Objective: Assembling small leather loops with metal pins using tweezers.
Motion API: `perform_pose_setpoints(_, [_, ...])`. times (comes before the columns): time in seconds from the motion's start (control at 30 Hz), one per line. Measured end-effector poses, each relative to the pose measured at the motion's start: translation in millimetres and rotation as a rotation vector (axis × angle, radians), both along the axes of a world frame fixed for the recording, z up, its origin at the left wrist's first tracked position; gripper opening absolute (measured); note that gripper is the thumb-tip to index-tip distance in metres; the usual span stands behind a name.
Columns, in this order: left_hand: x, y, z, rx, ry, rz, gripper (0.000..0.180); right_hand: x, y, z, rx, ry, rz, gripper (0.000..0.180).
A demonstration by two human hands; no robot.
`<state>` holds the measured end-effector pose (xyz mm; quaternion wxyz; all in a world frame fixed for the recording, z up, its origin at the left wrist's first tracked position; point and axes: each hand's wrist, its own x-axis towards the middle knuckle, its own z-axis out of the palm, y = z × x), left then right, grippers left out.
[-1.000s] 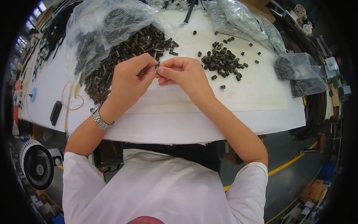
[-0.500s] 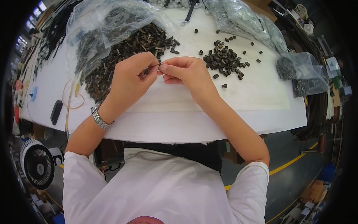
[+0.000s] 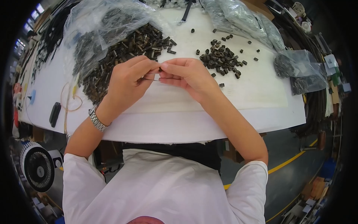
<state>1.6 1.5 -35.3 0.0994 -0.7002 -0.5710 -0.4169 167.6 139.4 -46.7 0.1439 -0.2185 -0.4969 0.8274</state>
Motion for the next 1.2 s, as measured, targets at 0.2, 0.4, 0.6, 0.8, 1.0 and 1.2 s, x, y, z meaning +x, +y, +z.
perform_pose_setpoints(0.2, [-2.5,-1.4,10.6,-0.232,-0.39,-0.044,0.013,3.2,3.9,7.3,0.113,0.045,0.016,0.021])
perform_pose_setpoints(0.4, [-17.7,2.4,14.1,-0.456,-0.568,-0.1,0.015,4.8,-1.9,18.7,0.357,0.071,0.027,0.013])
perform_pose_setpoints(0.6, [-26.2,2.5,20.8,-0.537,-0.669,-0.24,0.016,5.7,-9.7,23.9,0.51,0.057,0.063,0.013])
perform_pose_setpoints(0.8, [-26.7,3.6,20.7,-0.653,-0.68,-0.296,0.015,7.0,-26.5,25.5,0.701,-0.015,-0.035,0.009])
perform_pose_setpoints(1.0, [-18.3,-1.0,22.6,-0.589,-0.685,-0.196,0.014,3.3,-35.8,24.3,0.917,-0.029,-0.17,0.007])
perform_pose_setpoints(1.2, [-5.4,-5.0,22.0,-0.404,-0.502,-0.065,0.013,-5.0,-39.2,11.8,1.132,0.063,-0.275,0.006])
